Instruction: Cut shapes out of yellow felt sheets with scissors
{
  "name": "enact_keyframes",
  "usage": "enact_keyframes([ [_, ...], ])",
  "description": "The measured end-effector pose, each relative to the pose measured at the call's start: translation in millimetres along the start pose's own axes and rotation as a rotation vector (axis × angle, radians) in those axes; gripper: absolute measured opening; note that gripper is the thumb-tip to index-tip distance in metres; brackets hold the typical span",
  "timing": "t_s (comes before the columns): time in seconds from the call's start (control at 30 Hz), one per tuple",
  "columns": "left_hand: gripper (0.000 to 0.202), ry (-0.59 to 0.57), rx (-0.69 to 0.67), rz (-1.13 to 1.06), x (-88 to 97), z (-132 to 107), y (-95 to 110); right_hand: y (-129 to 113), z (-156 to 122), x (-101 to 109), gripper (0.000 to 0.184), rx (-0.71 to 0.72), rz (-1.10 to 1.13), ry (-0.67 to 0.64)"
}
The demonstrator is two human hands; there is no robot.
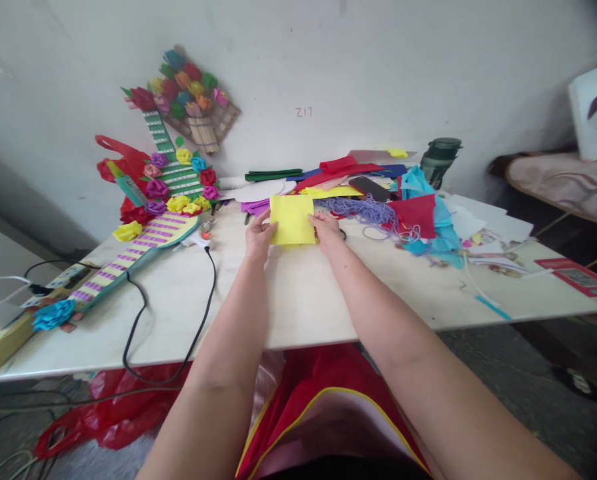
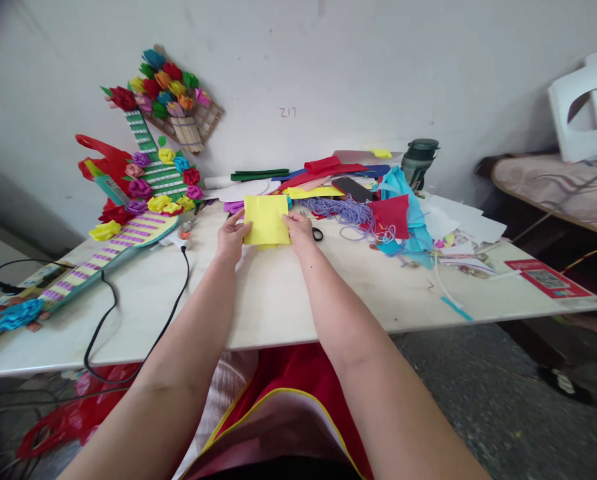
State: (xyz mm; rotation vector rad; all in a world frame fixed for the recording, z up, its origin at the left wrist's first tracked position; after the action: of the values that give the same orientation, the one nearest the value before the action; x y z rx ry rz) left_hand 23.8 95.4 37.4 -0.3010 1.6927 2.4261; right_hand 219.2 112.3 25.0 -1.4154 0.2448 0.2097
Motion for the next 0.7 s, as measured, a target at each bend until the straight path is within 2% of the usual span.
enact_keyframes([
  [0.1,0.073,-0.011,-0.001,-0.007,-0.6,0.4,-0.5,4.9,-1.4,2.1,0.004,-0.045,0.086,0.031],
  [0.3,0.074,-0.037,0.020,-0.025,-4.1,-0.3,-1.1,4.6,-3.5,4.6,0.006,-0.053,0.091,0.066],
  [0.57,0.081,-0.037,0.061,0.030,-6.8,-3.6,0.2,7.3,0.5,5.9,0.004,-0.034,0.106,0.062],
  [0.7,0.078,-0.022,0.077,0.043,-5.8,-4.2,0.3,7.3,1.9,5.4,0.007,-0.019,0.108,0.047],
])
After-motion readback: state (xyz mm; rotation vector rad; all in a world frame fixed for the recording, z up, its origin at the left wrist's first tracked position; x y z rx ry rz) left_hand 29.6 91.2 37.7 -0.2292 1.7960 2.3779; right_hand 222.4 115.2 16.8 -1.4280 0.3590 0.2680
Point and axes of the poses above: each hand's wrist, its own z-axis towards the middle knuckle, its own x-axis out of the back of the hand, y = z × x, the point moved 9 cm from there along z, towards the middle knuckle, and after that the axes turned 8 degrees about -y, right-handed, at the moved point
